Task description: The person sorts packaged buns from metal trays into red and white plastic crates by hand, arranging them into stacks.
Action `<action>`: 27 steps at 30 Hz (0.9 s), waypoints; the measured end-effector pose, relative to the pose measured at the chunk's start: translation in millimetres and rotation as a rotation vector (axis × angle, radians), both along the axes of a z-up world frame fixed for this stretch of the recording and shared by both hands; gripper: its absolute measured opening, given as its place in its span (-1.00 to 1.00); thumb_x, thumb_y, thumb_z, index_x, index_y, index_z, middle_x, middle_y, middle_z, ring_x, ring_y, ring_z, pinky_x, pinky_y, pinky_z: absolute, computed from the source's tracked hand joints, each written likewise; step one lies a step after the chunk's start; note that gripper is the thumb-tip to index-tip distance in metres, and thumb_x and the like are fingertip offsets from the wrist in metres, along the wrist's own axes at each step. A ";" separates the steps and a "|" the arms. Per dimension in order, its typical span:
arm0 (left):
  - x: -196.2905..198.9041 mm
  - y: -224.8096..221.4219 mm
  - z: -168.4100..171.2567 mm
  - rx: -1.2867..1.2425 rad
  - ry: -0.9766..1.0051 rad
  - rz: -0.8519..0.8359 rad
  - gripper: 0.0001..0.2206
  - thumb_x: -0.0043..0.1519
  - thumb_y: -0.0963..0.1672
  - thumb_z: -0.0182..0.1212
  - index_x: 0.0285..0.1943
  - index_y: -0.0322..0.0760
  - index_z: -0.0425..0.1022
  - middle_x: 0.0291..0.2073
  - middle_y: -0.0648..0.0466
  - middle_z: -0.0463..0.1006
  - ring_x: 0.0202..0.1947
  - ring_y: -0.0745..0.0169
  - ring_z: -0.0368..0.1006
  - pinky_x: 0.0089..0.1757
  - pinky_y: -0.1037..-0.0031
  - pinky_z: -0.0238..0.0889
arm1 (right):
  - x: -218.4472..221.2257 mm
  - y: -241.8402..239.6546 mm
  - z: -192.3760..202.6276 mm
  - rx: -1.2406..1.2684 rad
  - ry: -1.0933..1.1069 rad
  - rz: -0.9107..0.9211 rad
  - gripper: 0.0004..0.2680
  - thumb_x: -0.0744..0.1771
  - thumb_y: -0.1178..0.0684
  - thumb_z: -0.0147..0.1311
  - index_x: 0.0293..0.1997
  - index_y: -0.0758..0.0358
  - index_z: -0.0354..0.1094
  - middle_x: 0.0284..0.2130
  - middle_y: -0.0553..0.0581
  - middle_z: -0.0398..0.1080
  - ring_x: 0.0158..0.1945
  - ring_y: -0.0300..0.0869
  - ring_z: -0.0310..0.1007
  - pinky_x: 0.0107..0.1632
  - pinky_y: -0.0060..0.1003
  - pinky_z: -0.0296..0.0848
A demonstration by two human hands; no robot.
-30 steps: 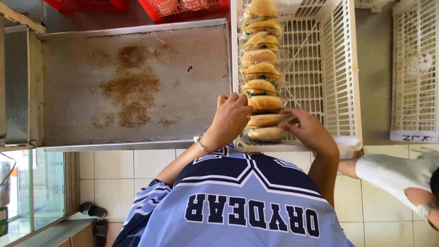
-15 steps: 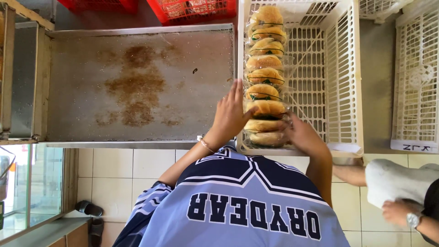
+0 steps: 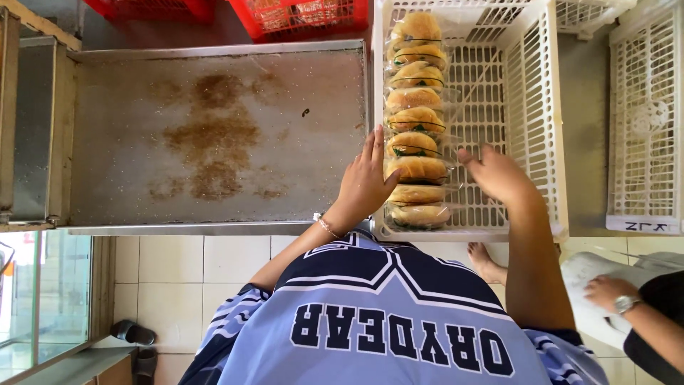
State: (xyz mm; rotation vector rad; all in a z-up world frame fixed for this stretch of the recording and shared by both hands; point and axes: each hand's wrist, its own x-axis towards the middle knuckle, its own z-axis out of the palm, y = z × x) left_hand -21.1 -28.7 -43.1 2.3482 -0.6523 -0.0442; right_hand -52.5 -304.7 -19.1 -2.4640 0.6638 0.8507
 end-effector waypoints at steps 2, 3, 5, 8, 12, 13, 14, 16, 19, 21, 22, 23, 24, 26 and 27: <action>-0.8 0.3 -0.2 -0.002 0.021 -0.001 -0.13 0.24 0.00 0.26 0.59 -0.45 -0.23 0.39 -0.38 0.20 0.07 -0.40 0.45 -0.02 0.09 0.39 | 3.7 14.8 -0.6 0.091 0.021 0.055 -0.30 0.36 -0.53 -0.40 0.57 0.20 -0.17 -0.10 0.49 0.53 -0.12 0.11 0.62 0.15 0.06 0.47; -0.8 0.3 -0.1 -0.003 0.042 -0.003 -0.13 0.24 0.00 0.25 0.59 -0.46 -0.24 0.40 -0.38 0.20 0.06 -0.39 0.45 -0.02 0.09 0.39 | 5.7 22.2 -0.8 0.183 0.041 0.109 -0.33 0.33 -0.52 -0.40 0.56 0.08 -0.14 -0.02 0.39 0.50 -0.10 0.09 0.59 0.14 0.10 0.46; 0.3 0.1 -3.4 -0.026 0.033 -0.002 -0.13 0.25 0.00 0.24 0.59 -0.46 -0.24 0.41 -0.38 0.19 0.07 -0.40 0.45 -0.02 0.09 0.39 | 5.2 14.9 -40.8 0.157 -0.030 0.170 -0.33 0.34 -0.52 -0.30 0.53 0.15 -0.09 0.00 0.41 0.49 -0.09 0.07 0.56 0.11 0.07 0.47; -1.0 2.0 -8.7 -0.075 0.019 -0.008 -0.14 0.26 -0.01 0.24 0.60 -0.46 -0.25 0.42 -0.38 0.19 0.09 -0.40 0.44 0.00 0.10 0.39 | 4.9 30.0 -27.3 0.150 -0.029 0.166 -0.35 0.36 -0.49 -0.21 0.50 0.22 -0.03 -0.03 0.40 0.51 -0.20 0.04 0.58 0.00 -0.01 0.53; 2.0 12.5 -18.4 -0.206 -0.034 -0.065 -0.17 0.29 -0.04 0.25 0.63 -0.40 -0.23 0.43 -0.37 0.18 0.20 -0.45 0.38 0.09 0.10 0.36 | 3.0 47.0 19.9 0.078 0.063 0.037 -0.38 0.35 -0.42 -0.25 0.58 0.01 -0.14 -0.12 0.28 0.59 -0.41 0.02 0.55 -0.19 -0.08 0.58; 3.4 18.8 -11.1 -0.208 -0.035 -0.061 -0.17 0.29 -0.04 0.25 0.63 -0.40 -0.23 0.43 -0.37 0.18 0.20 -0.45 0.38 0.09 0.10 0.36 | 0.4 46.4 22.1 0.076 0.062 0.040 -0.38 0.35 -0.42 -0.25 0.58 0.01 -0.14 -0.12 0.28 0.59 -0.41 0.02 0.55 -0.19 -0.08 0.58; 6.1 25.1 -3.5 -0.258 0.047 -0.079 -0.20 0.30 -0.05 0.23 0.63 -0.36 -0.20 0.43 -0.34 0.18 0.22 -0.40 0.39 0.11 0.11 0.35 | -1.7 45.7 24.5 0.064 0.020 0.045 -0.39 0.36 -0.43 -0.24 0.57 0.05 -0.08 -0.18 0.32 0.62 -0.42 -0.04 0.55 -0.18 -0.10 0.56; 14.2 42.0 3.4 -0.308 0.130 -0.096 -0.23 0.31 -0.05 0.22 0.63 -0.32 -0.17 0.43 -0.31 0.19 0.25 -0.35 0.40 0.13 0.11 0.33 | -6.5 42.6 23.9 0.051 -0.022 0.050 -0.40 0.38 -0.45 -0.23 0.55 0.08 -0.02 -0.25 0.36 0.64 -0.42 -0.09 0.55 -0.18 -0.12 0.55; 33.6 84.0 -18.9 -0.350 0.297 -0.044 -0.27 0.28 -0.06 0.22 0.59 -0.31 -0.07 0.44 -0.25 0.19 0.21 -0.19 0.44 0.14 0.14 0.33 | -18.9 37.2 11.7 0.156 -0.040 0.051 -0.43 0.34 -0.43 -0.21 0.47 0.03 0.15 -0.12 0.18 0.61 -0.37 -0.05 0.57 -0.14 -0.13 0.55; 54.5 123.3 -59.2 -0.182 -0.173 0.065 -0.32 0.29 -0.12 0.32 0.55 -0.42 0.05 0.45 -0.31 0.19 0.45 -0.32 0.13 0.32 0.05 0.10 | -30.2 33.9 1.2 0.032 -0.446 0.085 -0.43 0.38 -0.38 -0.02 0.43 0.26 0.15 0.02 0.31 0.48 -0.08 -0.07 0.50 -0.03 -0.09 0.45; 61.8 148.6 -60.4 -0.182 -0.176 0.071 -0.32 0.29 -0.12 0.32 0.55 -0.42 0.05 0.45 -0.31 0.19 0.45 -0.32 0.13 0.32 0.05 0.10 | -34.4 42.1 7.2 0.033 -0.448 0.092 -0.43 0.38 -0.38 -0.02 0.43 0.26 0.15 0.02 0.31 0.48 -0.08 -0.07 0.50 -0.03 -0.09 0.45; 69.0 174.2 -61.7 -0.131 -0.175 0.181 -0.33 0.26 -0.13 0.31 0.53 -0.42 0.09 0.44 -0.31 0.20 0.46 -0.30 0.13 0.34 0.07 0.08 | -38.5 50.6 13.1 -0.036 -0.587 0.076 -0.49 0.39 -0.28 0.06 0.40 0.30 0.21 0.07 0.34 0.46 0.01 -0.02 0.47 0.00 -0.07 0.43; 74.7 200.0 -63.3 -0.079 -0.171 0.290 -0.34 0.23 -0.14 0.31 0.51 -0.41 0.12 0.44 -0.30 0.22 0.47 -0.27 0.13 0.36 0.09 0.06 | -43.9 59.0 18.8 -0.105 -0.723 0.058 -0.56 0.41 -0.17 0.14 0.37 0.33 0.27 0.12 0.37 0.43 0.09 0.04 0.44 0.03 -0.05 0.40; 82.9 253.6 -62.8 0.012 -0.145 0.443 -0.33 0.24 -0.09 0.32 0.51 -0.41 0.14 0.44 -0.30 0.21 0.46 -0.30 0.11 0.35 0.06 0.05 | -50.7 101.3 50.8 0.017 -0.903 -0.034 -0.63 0.41 -0.04 0.13 0.34 0.33 0.29 0.12 0.31 0.43 0.11 -0.02 0.45 0.05 -0.15 0.44; 86.1 280.9 -62.8 0.103 -0.118 0.589 -0.31 0.25 -0.04 0.34 0.52 -0.41 0.15 0.43 -0.30 0.19 0.45 -0.32 0.09 0.34 0.03 0.03 | -54.6 122.7 66.6 0.142 -1.078 -0.136 -0.69 0.40 0.10 0.11 0.31 0.32 0.32 0.12 0.26 0.43 0.13 -0.08 0.47 0.08 -0.25 0.47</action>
